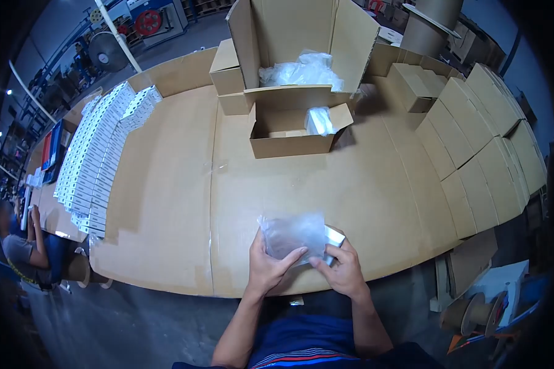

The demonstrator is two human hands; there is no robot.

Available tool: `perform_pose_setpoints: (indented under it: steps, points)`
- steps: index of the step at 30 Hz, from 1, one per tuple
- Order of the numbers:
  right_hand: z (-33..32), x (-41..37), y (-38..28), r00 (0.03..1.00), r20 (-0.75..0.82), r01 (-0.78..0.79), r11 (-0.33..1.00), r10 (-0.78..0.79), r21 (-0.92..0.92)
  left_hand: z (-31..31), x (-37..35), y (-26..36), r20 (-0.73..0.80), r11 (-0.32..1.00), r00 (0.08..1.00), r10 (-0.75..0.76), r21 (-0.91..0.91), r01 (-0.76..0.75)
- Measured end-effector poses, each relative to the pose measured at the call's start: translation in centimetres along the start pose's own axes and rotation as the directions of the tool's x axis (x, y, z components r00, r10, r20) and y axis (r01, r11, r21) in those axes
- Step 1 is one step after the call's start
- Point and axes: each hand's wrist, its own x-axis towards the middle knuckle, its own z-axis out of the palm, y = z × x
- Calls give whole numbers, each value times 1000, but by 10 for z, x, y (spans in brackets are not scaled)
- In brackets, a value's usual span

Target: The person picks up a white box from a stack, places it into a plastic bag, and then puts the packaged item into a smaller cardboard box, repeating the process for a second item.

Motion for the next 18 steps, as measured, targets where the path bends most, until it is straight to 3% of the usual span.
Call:
perform_pose_setpoints:
  steps: [2, 3, 6, 9, 12, 13, 14, 18]
  points:
    - [-7, 0, 6, 999, -44, 29, 998, -26, 55, -4, 0, 0, 0, 995, 998, 64, 78, -64]
    - [-10, -1, 12, 995, -57, -64, 971, 80, 231, -8, -1, -1, 12, 985, 996, 85, 149, -86]
    - [-34, 17, 5, 953, -207, -130, 916, 221, 379, -15, -7, -4, 33, 962, 995, 90, 256, -96]
    - [-37, 50, -38, 921, -389, 246, 803, -19, 543, -17, -10, -3, 73, 940, 992, 99, 319, -117]
    - [-48, 68, -47, 957, -253, 264, 797, -143, 544, -14, -12, 1, 104, 916, 985, 139, 365, -168]
    - [-41, 76, -61, 930, -307, 344, 772, -203, 534, -13, -12, 2, 111, 907, 981, 157, 377, -187]
    - [-40, 82, -63, 931, -248, 363, 766, -268, 531, -13, -13, 1, 114, 900, 980, 165, 389, -196]
    - [-27, 92, -71, 957, -84, 275, 777, -277, 566, -15, -14, 1, 130, 892, 977, 166, 402, -205]
